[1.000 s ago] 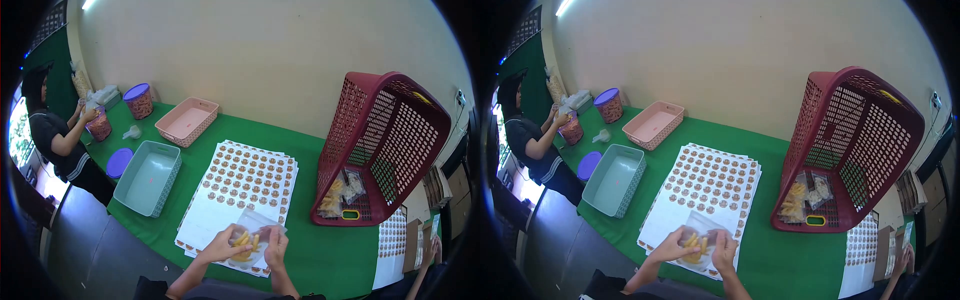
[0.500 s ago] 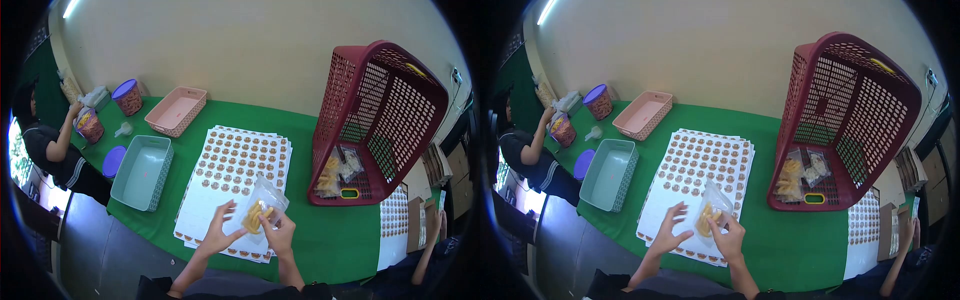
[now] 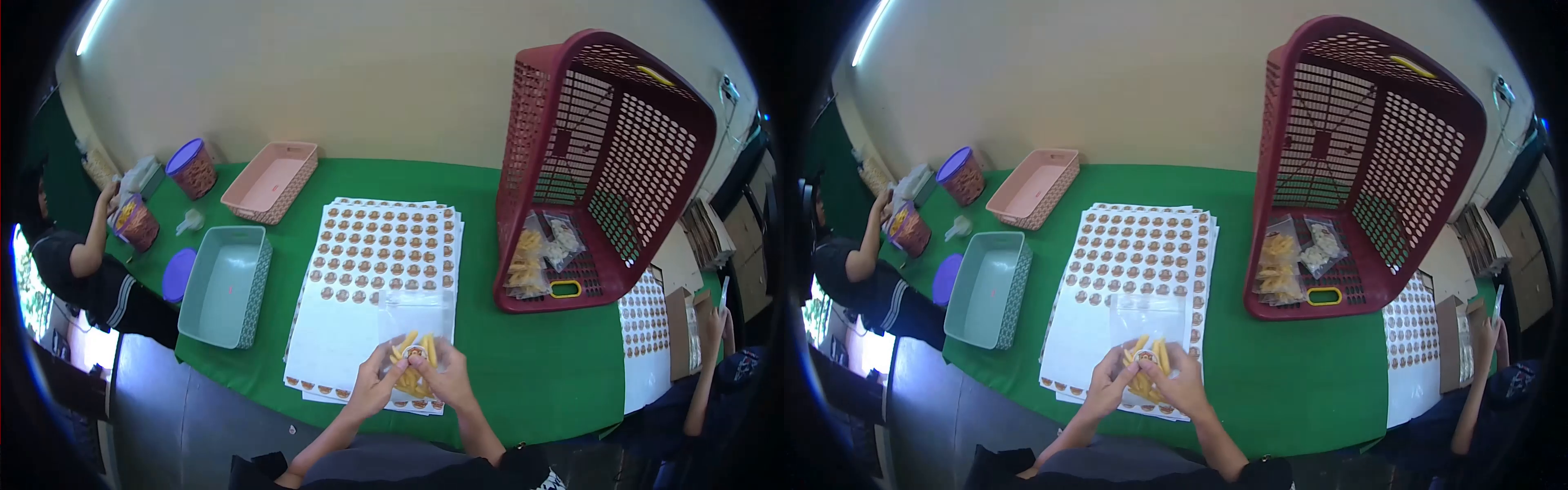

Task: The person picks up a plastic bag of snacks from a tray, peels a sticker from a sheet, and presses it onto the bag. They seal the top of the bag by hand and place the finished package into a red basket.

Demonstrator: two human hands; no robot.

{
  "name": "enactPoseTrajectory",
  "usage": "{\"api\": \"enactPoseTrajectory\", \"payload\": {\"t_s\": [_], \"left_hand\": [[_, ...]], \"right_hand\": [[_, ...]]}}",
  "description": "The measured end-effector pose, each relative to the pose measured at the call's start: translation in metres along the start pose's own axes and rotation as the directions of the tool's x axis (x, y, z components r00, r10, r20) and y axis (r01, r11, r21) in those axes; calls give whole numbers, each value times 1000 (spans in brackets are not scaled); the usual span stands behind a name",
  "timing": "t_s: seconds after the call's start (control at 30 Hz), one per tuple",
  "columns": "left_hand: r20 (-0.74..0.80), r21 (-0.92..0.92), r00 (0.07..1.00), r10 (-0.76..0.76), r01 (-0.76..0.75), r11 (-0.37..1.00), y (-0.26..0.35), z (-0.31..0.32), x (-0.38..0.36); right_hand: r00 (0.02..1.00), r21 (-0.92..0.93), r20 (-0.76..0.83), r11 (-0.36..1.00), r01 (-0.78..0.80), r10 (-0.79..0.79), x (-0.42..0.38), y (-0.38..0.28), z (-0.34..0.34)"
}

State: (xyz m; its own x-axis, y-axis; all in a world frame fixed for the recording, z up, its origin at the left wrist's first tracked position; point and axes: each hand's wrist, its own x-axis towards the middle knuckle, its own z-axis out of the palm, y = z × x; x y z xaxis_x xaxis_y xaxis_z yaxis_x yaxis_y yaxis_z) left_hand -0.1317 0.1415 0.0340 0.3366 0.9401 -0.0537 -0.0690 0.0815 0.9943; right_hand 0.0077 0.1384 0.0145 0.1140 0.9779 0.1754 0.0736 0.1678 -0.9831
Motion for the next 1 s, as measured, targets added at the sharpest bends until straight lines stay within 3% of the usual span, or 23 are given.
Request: {"api": "enactPoseTrajectory", "payload": {"t_s": [0.07, 0.13, 0.2, 0.23, 0.33, 0.37, 0.4, 0.47, 0.53, 0.6, 0.67, 0.73, 0.77, 0.87, 0.93, 1.0], "left_hand": [[-20, 16, 1000, -14, 15, 1000, -1, 1, 2], [9, -11, 1000, -2, 2, 1000, 0, 2, 4], [-18, 28, 999, -40, 41, 999, -3, 0, 6], [-8, -16, 999, -36, 36, 999, -7, -2, 8], [-71, 54, 993, 95, -91, 994, -12, -10, 12], [-75, -16, 993, 93, -95, 995, -13, -17, 14], [-139, -57, 986, 89, -98, 994, -13, -22, 14], [-234, -90, 970, 60, -83, 992, -10, -35, 14], [-301, -44, 951, 69, -86, 995, -17, -50, 14], [-337, -25, 938, 77, -91, 996, -20, -59, 11], [-379, 28, 921, 88, -84, 996, -15, -64, 7], [-388, 31, 917, 89, -83, 996, -12, -65, 3], [-391, 30, 915, 99, -95, 995, -12, -66, 1], [-399, 33, 911, 106, -101, 994, -15, -67, -7], [-404, 37, 909, 102, -95, 995, -17, -69, -11], [-391, 16, 918, 69, -68, 998, -21, -69, -16]], "right_hand": [[979, 74, 90, 979, -191, 184, -1, -12, -2], [985, 90, 71, 982, -165, 159, -2, -6, -8], [952, 31, 259, 984, -176, 162, -3, -11, -22], [952, -64, 298, 996, -57, 74, -5, -4, -29], [954, -240, 294, 971, 8, 64, 1, 8, -71], [997, -8, 57, 999, 51, -51, 8, 4, -82], [974, 208, -198, 967, 149, -107, 18, -5, -95], [731, 103, -657, 939, 329, -184, 46, -14, -130], [519, -26, -828, 938, 345, -213, 80, -5, -174], [591, -51, -789, 976, 211, -169, 110, -9, -200], [746, -283, -618, 956, 82, -247, 142, -4, -217], [809, -416, -565, 903, -109, -163, 174, 15, -227], [836, -560, -515, 812, -161, -189, 185, 23, -229], [872, -537, -485, 808, -242, -62, 199, 31, -220], [874, -537, -478, 818, -208, -91, 197, 24, -212], [840, -397, -532, 847, -354, 102, 192, 13, -206]]}}
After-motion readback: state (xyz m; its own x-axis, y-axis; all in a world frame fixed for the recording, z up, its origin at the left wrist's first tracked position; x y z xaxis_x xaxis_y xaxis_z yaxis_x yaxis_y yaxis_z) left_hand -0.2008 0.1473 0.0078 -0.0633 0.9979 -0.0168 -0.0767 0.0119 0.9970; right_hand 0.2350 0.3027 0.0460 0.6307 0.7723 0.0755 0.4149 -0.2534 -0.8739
